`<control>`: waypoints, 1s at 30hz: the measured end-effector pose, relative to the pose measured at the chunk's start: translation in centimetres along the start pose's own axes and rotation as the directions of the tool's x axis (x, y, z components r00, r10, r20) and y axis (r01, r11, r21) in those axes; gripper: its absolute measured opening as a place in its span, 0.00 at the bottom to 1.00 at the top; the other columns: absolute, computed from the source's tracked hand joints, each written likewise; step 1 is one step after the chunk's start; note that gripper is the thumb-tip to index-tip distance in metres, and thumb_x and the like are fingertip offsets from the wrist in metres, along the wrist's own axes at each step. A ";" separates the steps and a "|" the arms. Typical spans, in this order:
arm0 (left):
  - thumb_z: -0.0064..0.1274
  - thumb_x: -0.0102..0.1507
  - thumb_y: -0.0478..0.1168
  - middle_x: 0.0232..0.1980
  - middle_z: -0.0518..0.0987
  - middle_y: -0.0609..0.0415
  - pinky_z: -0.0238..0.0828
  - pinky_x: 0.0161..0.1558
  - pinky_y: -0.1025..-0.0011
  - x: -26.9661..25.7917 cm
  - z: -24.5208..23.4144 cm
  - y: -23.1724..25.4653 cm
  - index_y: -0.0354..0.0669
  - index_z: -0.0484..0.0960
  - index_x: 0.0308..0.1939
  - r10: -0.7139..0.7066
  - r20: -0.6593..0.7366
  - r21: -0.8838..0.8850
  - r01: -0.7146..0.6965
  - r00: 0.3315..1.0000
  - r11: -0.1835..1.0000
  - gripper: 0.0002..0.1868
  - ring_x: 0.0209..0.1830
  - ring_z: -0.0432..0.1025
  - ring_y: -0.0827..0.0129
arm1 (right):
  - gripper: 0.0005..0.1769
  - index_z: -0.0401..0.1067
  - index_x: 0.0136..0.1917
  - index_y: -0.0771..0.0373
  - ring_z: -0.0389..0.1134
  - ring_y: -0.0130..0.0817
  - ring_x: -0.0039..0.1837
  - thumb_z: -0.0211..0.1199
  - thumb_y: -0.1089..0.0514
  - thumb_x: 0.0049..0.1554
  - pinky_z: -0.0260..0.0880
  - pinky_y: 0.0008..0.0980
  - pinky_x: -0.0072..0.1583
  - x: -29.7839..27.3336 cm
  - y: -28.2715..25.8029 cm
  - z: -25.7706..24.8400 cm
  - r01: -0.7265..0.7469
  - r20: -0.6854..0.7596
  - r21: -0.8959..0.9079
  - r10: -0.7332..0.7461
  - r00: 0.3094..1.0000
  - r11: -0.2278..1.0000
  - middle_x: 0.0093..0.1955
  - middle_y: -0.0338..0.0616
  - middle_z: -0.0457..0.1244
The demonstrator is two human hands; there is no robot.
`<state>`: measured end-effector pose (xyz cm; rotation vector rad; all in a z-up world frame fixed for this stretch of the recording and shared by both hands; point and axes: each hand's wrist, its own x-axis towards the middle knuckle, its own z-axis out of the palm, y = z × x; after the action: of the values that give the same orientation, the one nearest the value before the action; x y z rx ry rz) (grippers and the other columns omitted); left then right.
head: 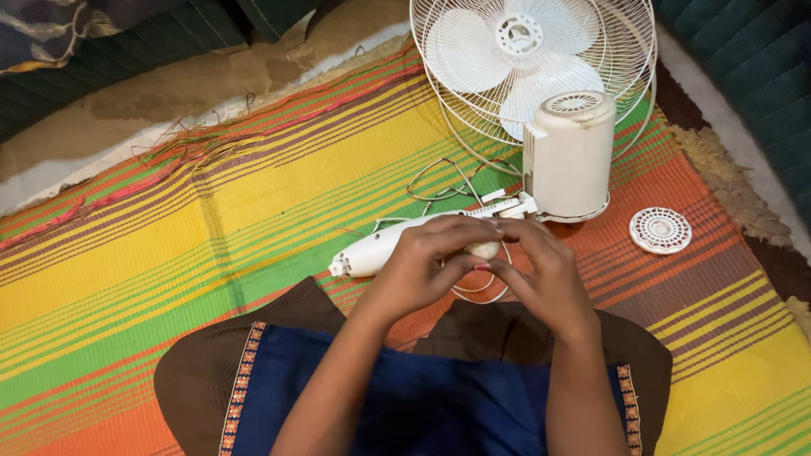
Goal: The person assembles a white pedestal fan by attaching the motor housing to the base and securing it with a screwdriver. They then connect the power cord and adjust the wiring.
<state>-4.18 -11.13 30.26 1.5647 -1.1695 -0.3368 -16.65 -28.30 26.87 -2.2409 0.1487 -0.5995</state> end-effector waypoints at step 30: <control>0.70 0.55 0.46 0.74 0.69 0.44 0.59 0.73 0.54 -4.3 1.0 -8.1 0.42 0.70 0.70 -0.114 -0.047 0.289 0.123 0.992 0.949 0.42 0.74 0.62 0.48 | 0.25 0.70 0.60 0.61 0.75 0.45 0.57 0.74 0.59 0.51 0.74 0.40 0.55 -1.5 1.1 1.4 -0.092 -0.017 0.025 0.092 0.996 0.995 0.54 0.49 0.71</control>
<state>-2.93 -8.89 21.42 1.8962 -1.1427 -0.2248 -17.25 -27.67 24.69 -2.1929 0.2509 -0.5687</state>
